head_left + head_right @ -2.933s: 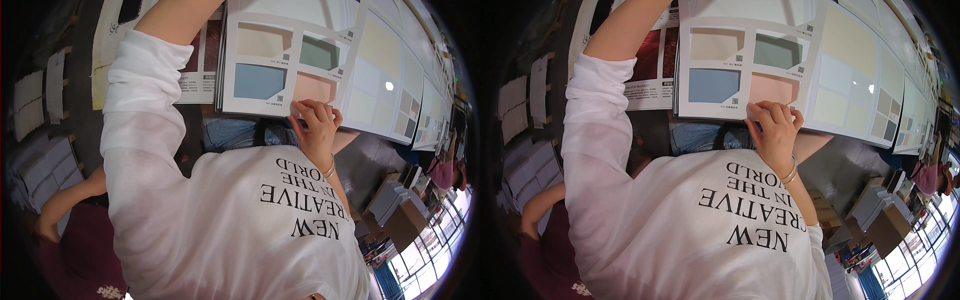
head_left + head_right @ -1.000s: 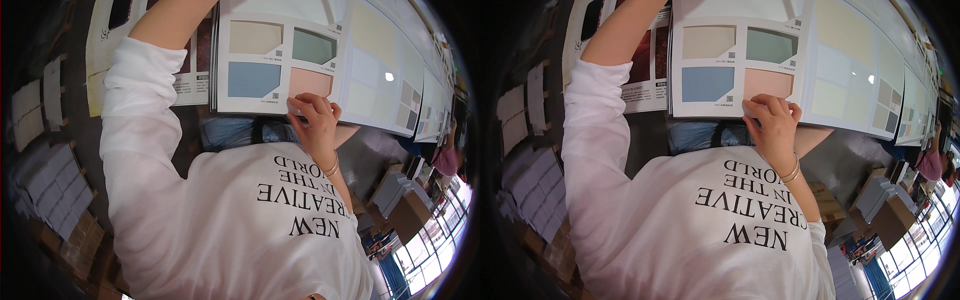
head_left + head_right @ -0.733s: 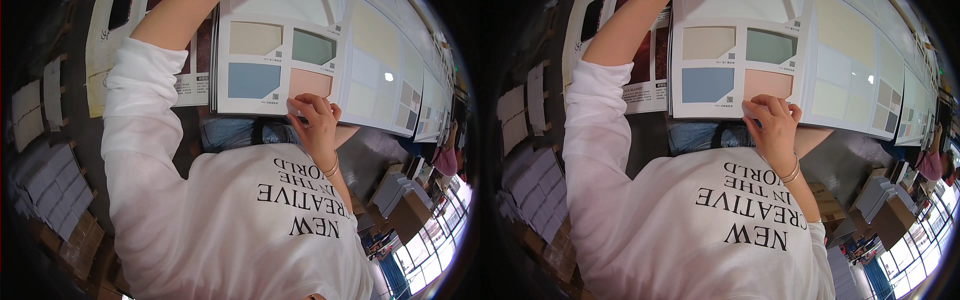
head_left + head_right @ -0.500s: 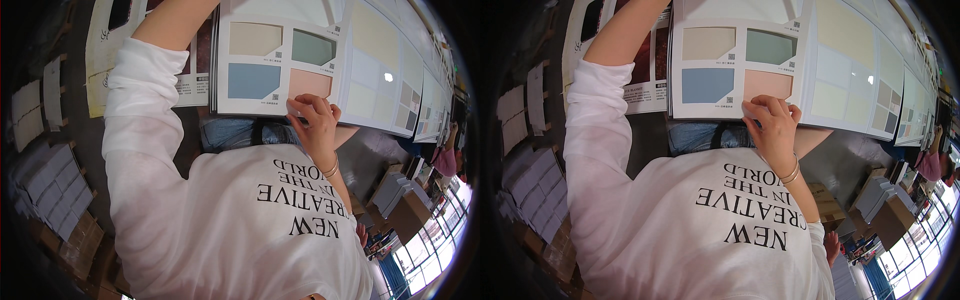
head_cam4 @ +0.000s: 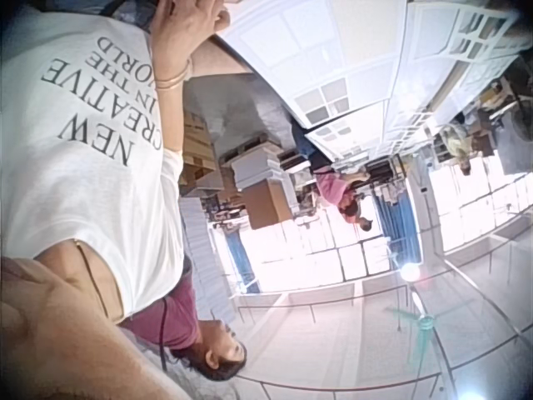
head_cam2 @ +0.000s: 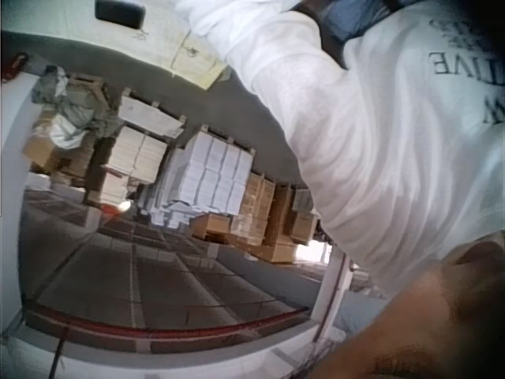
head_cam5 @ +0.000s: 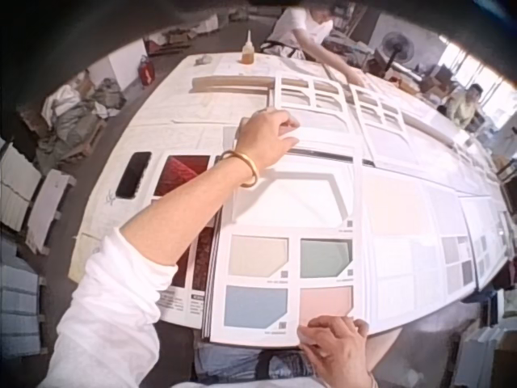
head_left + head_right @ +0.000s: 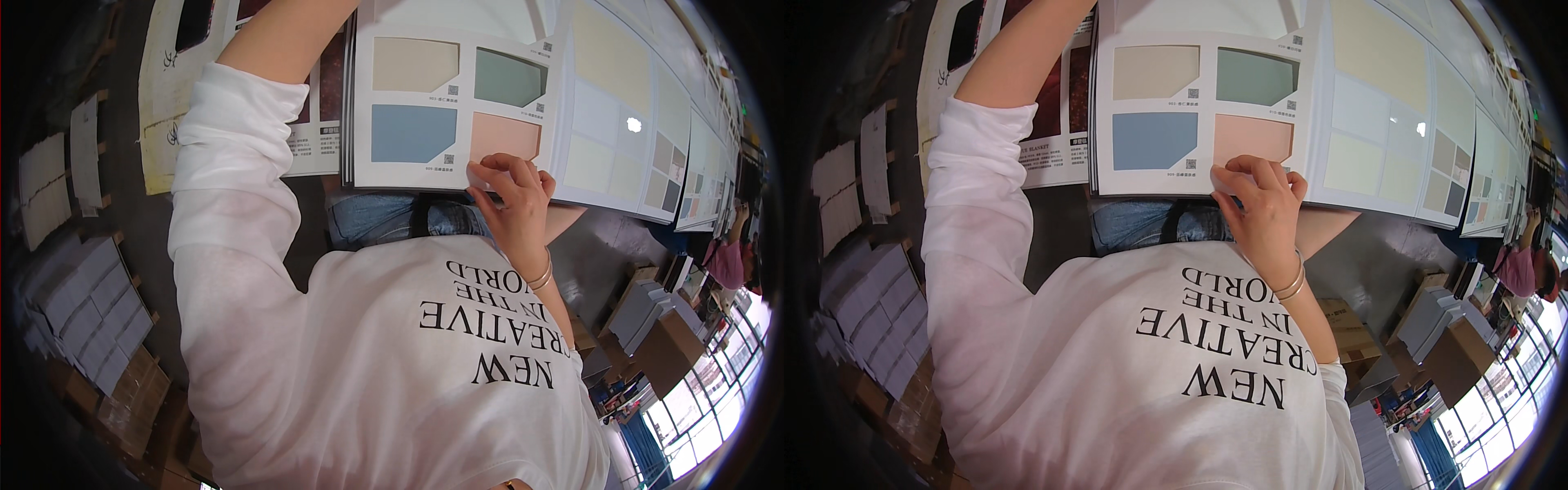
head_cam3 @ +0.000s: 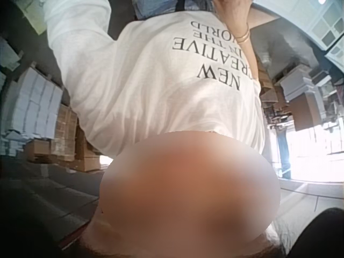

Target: Flipping through color sample books and using a paper frame to isolate and inspect specific color swatches.

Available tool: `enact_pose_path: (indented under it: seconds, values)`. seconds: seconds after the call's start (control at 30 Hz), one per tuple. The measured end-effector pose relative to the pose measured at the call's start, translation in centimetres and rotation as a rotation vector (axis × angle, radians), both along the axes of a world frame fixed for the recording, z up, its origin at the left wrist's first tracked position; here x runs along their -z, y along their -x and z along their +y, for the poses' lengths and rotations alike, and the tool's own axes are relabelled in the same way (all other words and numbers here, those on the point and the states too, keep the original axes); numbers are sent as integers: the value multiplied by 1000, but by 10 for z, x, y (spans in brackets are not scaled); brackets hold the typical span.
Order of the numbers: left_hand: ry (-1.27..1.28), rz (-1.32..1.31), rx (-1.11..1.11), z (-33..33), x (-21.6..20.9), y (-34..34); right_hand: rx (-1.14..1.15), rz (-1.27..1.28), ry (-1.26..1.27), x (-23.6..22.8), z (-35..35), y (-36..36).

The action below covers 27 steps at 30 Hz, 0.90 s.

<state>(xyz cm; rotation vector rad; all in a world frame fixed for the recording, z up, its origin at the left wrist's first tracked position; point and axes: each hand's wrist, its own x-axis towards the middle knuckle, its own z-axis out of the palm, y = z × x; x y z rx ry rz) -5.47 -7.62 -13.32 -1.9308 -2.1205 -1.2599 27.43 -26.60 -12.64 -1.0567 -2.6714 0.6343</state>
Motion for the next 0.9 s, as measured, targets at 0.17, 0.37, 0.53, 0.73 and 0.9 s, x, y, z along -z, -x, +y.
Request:
enact_pose_path:
  seconds: [0.17,0.37,0.53,0.73,0.9]
  values:
    - [35,16,-25,-3,-3,-5,10,13,9,-1,0,1]
    - [47,65,-53,1,4,-4,17,22,9,0,0,2]
    - [59,21,-8,6,14,1,26,-4,31,-3,0,1]
    - [92,30,3,9,29,5,23,3,34,-2,-1,2]
    - [75,-38,40,16,40,5,26,18,7,-2,-3,1]
